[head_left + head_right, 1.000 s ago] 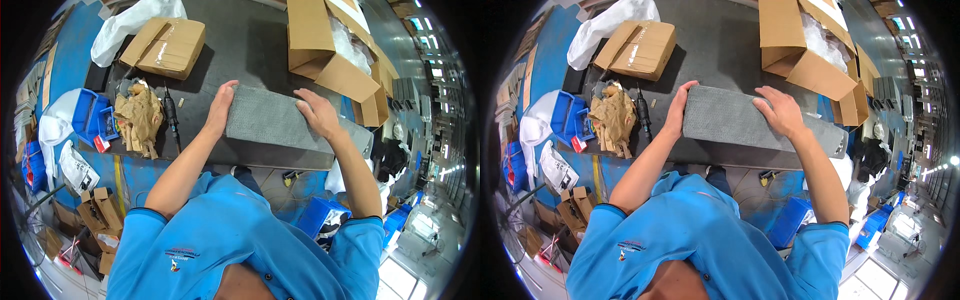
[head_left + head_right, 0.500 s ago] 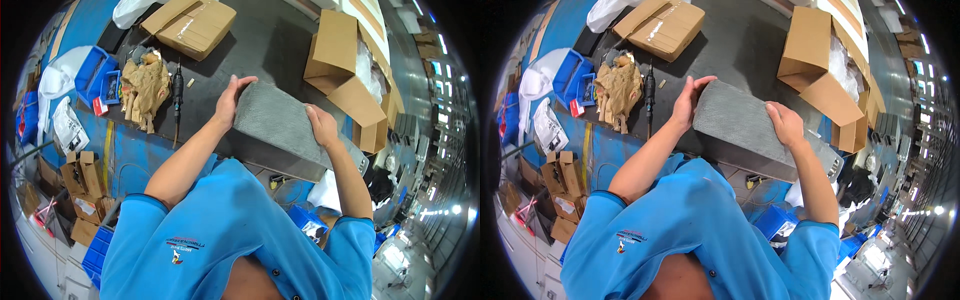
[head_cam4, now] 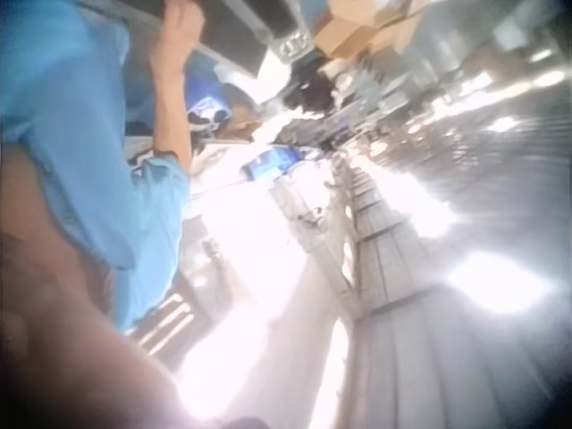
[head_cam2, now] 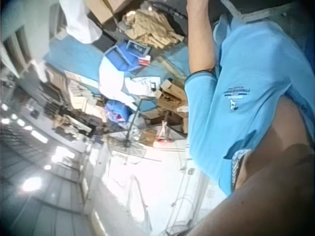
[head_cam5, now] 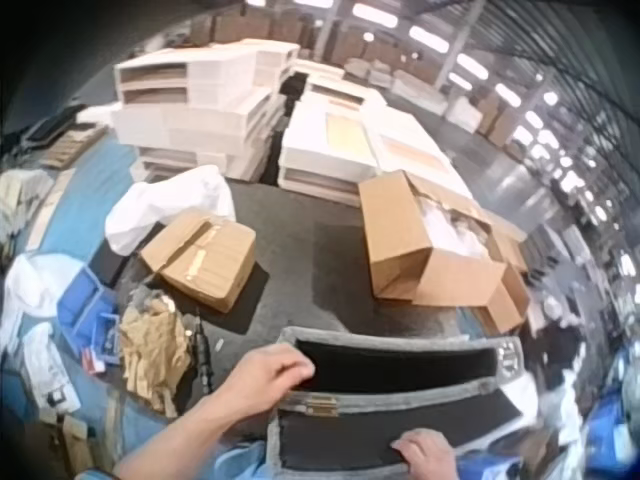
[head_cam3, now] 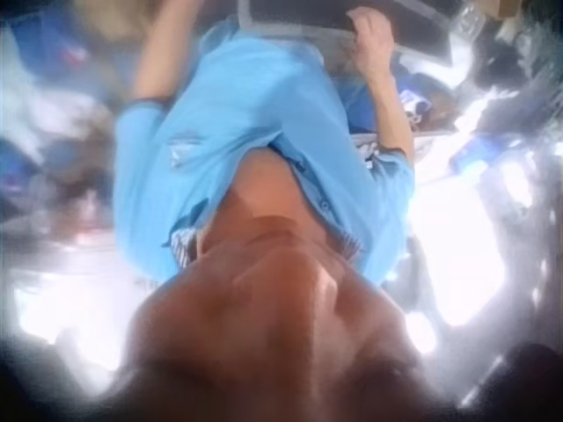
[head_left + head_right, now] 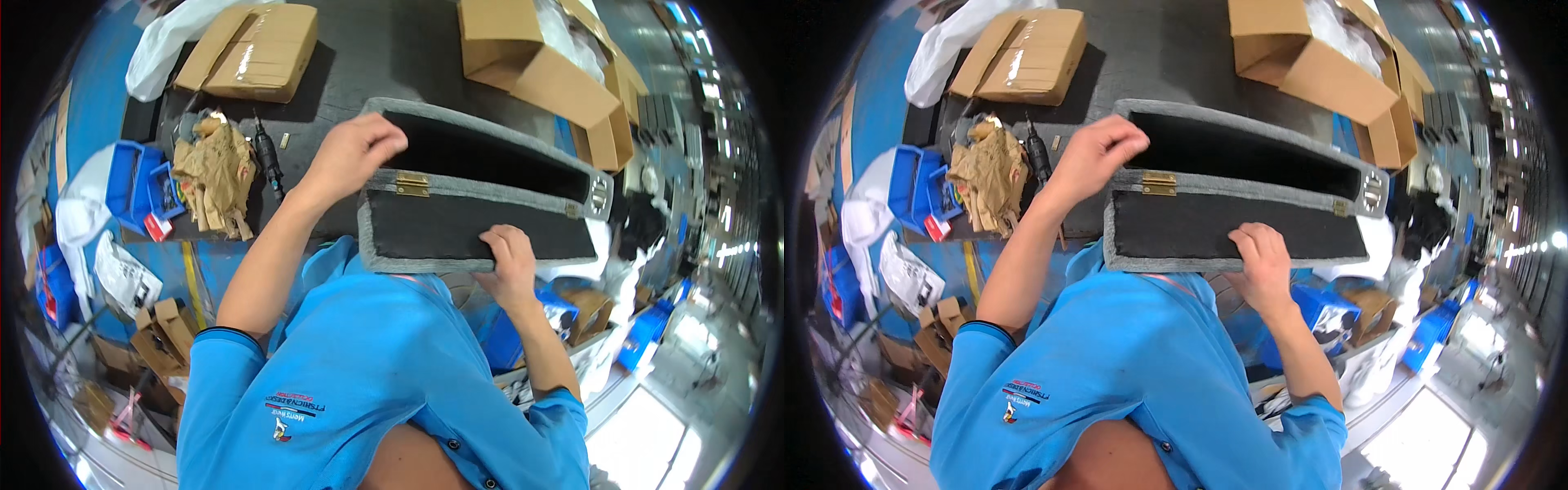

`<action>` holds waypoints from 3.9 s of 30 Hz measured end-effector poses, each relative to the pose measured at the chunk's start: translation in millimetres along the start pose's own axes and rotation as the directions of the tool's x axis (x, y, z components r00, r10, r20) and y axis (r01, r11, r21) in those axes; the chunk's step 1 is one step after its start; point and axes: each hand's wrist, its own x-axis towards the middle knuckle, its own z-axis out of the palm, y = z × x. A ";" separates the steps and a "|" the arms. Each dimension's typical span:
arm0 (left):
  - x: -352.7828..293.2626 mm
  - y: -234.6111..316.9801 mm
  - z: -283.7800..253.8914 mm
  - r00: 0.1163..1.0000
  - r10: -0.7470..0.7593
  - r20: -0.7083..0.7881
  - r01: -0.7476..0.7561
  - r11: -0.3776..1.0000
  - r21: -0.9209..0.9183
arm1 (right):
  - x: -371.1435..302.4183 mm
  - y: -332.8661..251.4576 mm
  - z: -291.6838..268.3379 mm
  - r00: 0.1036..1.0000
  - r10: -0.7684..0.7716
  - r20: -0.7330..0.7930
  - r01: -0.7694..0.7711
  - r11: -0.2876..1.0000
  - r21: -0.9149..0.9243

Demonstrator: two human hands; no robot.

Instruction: The person assembles a grey upholstered furniture component. They use a rubber mallet to tap a metal ring into place, then use a pneumatic drill to secure metal brackets and hinges to the frame. The person handles screws and small hardware parts throughout the process.

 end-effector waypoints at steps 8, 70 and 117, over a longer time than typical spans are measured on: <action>3.8 25.8 11.5 0.925 0.062 0.375 -0.262 0.820 0.509 | -45.0 19.0 23.0 0.977 0.210 -0.039 -0.212 0.975 -0.067; 203.8 115.0 271.8 0.896 -0.311 0.316 0.003 0.716 0.698 | 61.4 362.5 -84.6 0.989 -0.093 0.114 0.068 0.977 0.203; 125.2 186.8 271.1 0.989 0.000 -0.149 0.072 0.877 0.475 | -97.2 322.4 -122.7 0.956 -0.260 0.137 0.196 0.910 0.365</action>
